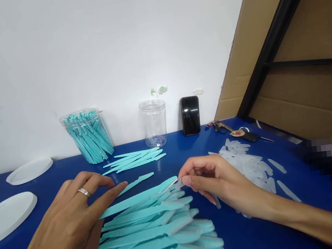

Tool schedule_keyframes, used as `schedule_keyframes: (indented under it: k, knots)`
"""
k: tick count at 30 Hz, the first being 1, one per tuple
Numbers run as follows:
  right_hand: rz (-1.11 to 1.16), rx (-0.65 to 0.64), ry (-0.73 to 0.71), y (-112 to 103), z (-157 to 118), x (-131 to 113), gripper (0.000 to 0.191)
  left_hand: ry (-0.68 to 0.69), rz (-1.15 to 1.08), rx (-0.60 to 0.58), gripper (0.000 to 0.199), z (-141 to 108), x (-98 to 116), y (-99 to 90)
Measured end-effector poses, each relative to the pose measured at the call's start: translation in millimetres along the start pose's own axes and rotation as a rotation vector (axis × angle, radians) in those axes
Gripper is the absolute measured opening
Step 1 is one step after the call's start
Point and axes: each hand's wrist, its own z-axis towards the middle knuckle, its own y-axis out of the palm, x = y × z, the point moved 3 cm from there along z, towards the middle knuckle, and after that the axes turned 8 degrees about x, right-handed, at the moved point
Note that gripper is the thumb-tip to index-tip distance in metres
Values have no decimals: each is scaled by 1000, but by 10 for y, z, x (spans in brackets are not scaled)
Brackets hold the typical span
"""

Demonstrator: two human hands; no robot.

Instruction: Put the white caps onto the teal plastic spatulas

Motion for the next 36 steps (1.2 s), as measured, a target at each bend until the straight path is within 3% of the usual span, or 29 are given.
schedule_keyframes:
  k: [16,26,36]
  knots:
    - [24,0,52,-4,-1,-9,32,84,57,-53,71,2,69,-22]
    - [22,-55,79,39,-45,-15,34,88,24,-22,71,18,205,-71]
    - [108,-119,101,150,-171,-5,30,88,-98,33,53,-10,322,-69]
